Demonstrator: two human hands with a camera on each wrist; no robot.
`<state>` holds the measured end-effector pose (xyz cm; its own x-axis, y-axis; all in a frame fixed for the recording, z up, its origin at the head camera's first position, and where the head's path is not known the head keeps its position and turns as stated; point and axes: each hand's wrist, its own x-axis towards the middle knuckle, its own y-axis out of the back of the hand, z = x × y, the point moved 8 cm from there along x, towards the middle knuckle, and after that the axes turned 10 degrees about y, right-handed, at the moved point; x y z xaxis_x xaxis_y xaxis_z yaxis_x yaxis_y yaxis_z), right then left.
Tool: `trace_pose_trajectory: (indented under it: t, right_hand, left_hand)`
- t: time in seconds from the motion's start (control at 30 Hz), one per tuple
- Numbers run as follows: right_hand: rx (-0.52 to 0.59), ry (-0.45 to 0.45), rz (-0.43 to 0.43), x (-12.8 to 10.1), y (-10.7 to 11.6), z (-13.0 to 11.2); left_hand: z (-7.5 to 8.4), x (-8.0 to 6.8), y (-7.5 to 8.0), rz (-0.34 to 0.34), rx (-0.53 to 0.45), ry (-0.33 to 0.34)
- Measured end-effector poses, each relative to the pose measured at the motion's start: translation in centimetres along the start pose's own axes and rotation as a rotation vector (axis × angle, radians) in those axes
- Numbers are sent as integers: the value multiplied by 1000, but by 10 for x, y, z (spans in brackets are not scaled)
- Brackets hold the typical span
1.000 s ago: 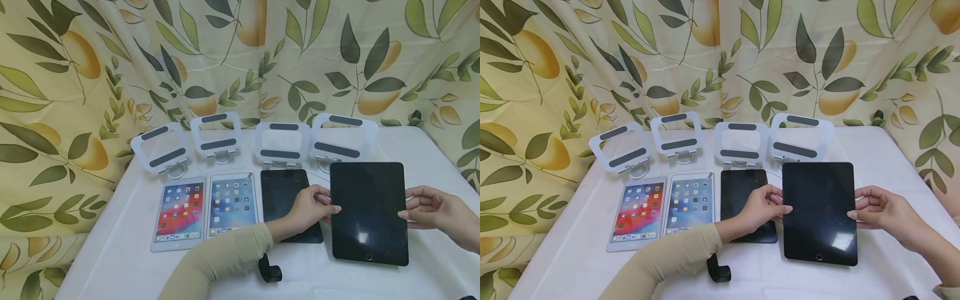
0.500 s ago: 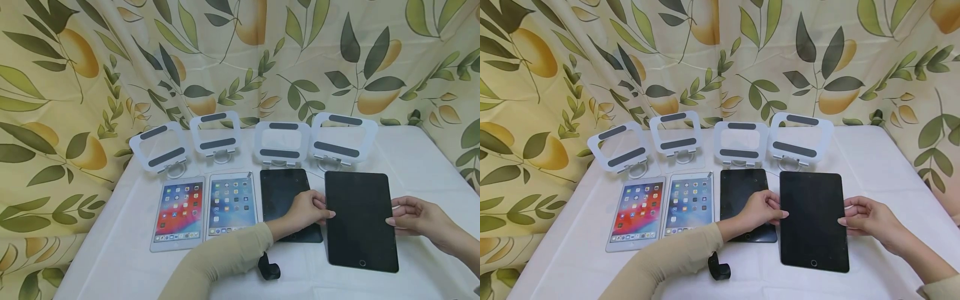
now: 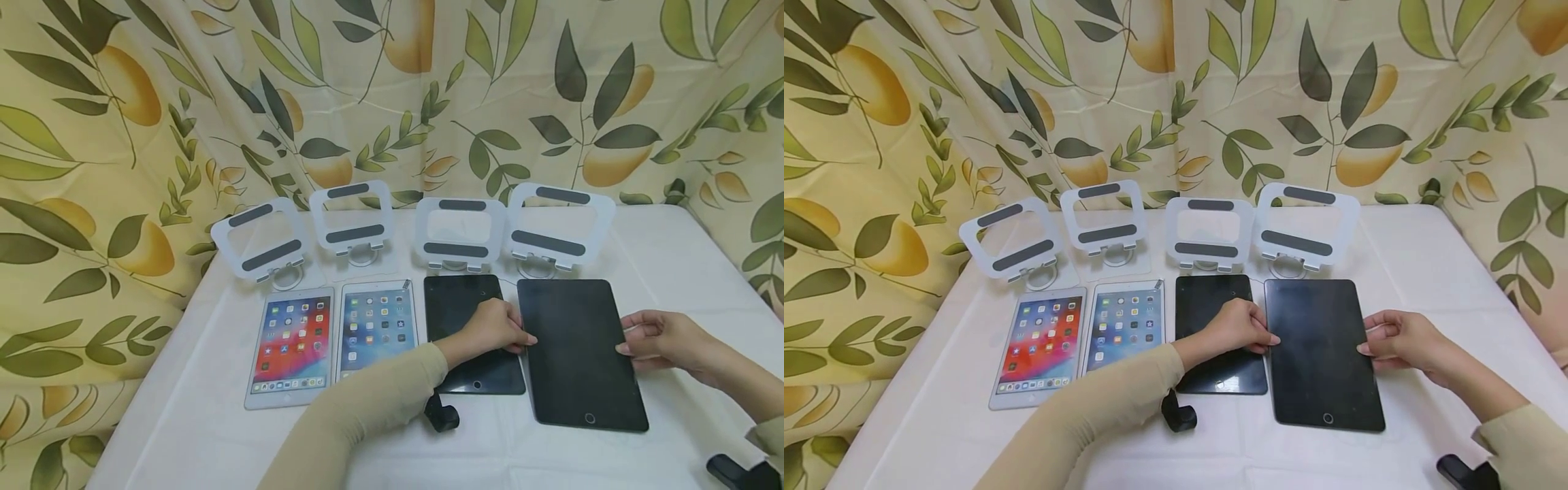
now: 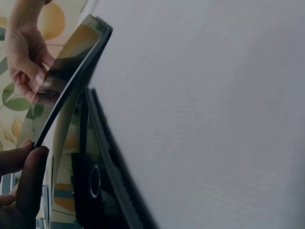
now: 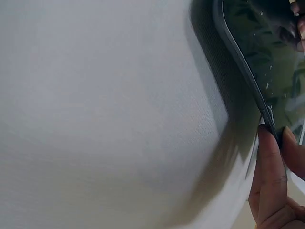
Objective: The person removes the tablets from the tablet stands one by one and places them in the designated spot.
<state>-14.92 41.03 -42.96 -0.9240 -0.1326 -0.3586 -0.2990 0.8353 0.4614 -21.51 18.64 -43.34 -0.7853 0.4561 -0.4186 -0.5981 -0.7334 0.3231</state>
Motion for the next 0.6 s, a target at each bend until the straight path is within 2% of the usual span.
trace_pose_trajectory:
  t: [0.17, 0.33, 0.47, 0.6]
  right_hand:
    - [38, -39, -4, 11, 2, -1]
    - [62, -65, -14, 21, 3, -3]
    - [51, -76, -20, 29, 6, -5]
    - [72, -92, -13, 34, 8, -4]
  left_hand:
    - [2, 8, 3, 24, 11, 6]
    - [3, 13, 6, 48, 67, 3]
    - [5, 16, 7, 41, 91, 0]
    - [7, 21, 9, 30, 75, -13]
